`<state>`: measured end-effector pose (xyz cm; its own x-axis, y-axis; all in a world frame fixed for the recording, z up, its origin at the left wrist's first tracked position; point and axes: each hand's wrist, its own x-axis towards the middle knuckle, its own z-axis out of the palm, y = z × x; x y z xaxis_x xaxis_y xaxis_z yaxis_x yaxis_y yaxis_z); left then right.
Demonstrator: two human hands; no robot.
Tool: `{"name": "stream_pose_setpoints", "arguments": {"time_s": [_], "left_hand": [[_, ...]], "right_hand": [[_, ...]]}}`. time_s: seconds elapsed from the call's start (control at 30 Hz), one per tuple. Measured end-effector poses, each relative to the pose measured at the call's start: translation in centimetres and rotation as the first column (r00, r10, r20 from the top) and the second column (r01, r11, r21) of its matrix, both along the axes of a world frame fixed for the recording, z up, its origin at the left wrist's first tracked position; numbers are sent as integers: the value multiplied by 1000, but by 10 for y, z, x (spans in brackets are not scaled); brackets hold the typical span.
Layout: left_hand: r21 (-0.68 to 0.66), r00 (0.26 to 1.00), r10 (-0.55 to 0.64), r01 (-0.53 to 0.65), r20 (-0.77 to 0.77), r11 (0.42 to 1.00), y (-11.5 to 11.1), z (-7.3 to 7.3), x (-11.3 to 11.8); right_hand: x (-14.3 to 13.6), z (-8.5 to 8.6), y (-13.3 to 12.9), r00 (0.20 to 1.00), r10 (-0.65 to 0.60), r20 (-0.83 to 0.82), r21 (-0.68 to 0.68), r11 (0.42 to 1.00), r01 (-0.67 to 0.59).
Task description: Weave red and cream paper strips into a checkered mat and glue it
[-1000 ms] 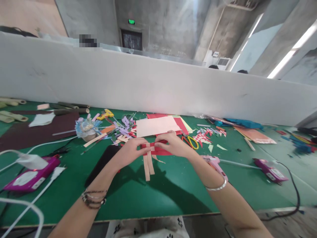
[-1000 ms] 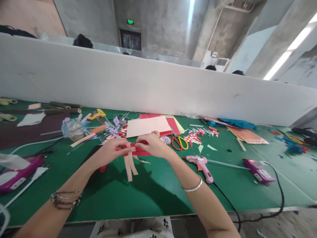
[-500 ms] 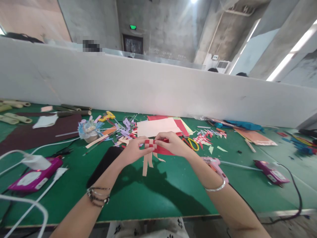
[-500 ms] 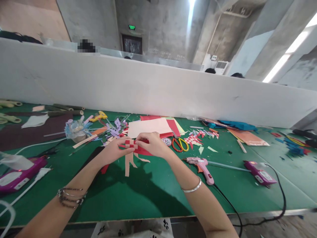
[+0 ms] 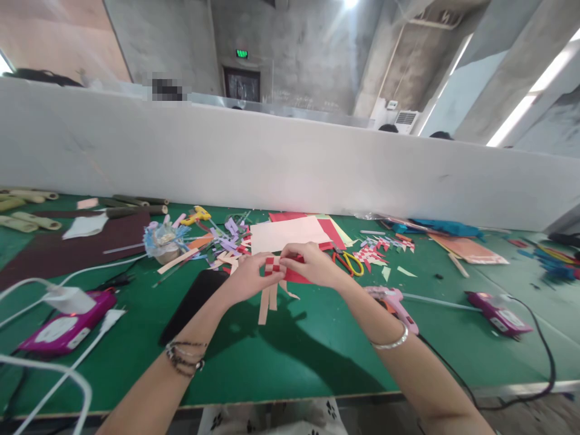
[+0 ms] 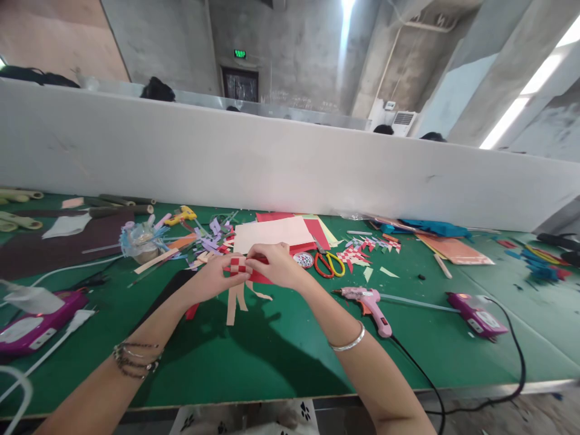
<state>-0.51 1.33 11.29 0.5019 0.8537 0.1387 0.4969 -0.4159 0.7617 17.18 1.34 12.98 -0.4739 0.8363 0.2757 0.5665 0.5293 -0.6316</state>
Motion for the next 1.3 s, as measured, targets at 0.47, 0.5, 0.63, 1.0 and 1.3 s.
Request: {"name": "stream_pose_setpoints", "arguments": {"time_s": [0.47, 0.5, 0.63, 1.0, 1.3], "left_hand": [[-412, 947, 144, -13, 288, 911, 4, -33, 9], [-411, 944, 147, -13, 294, 911, 5, -33, 9], [-405, 945, 139, -8, 297, 914, 8, -36, 7], [-360, 957, 49, 60, 285, 931, 13, -46, 3], [-189, 987, 15, 15, 158, 982, 4, -37, 6]], "right_hand": [[3, 4, 8, 993, -34, -114, 12, 999, 36], [3, 4, 8, 993, -36, -116, 8, 999, 38], [6, 5, 9, 991, -52, -121, -9, 999, 51], [10, 0, 11, 994, -10, -112, -22, 1000, 8], [11, -1, 4, 999, -17, -32, -13, 1000, 17]]}}
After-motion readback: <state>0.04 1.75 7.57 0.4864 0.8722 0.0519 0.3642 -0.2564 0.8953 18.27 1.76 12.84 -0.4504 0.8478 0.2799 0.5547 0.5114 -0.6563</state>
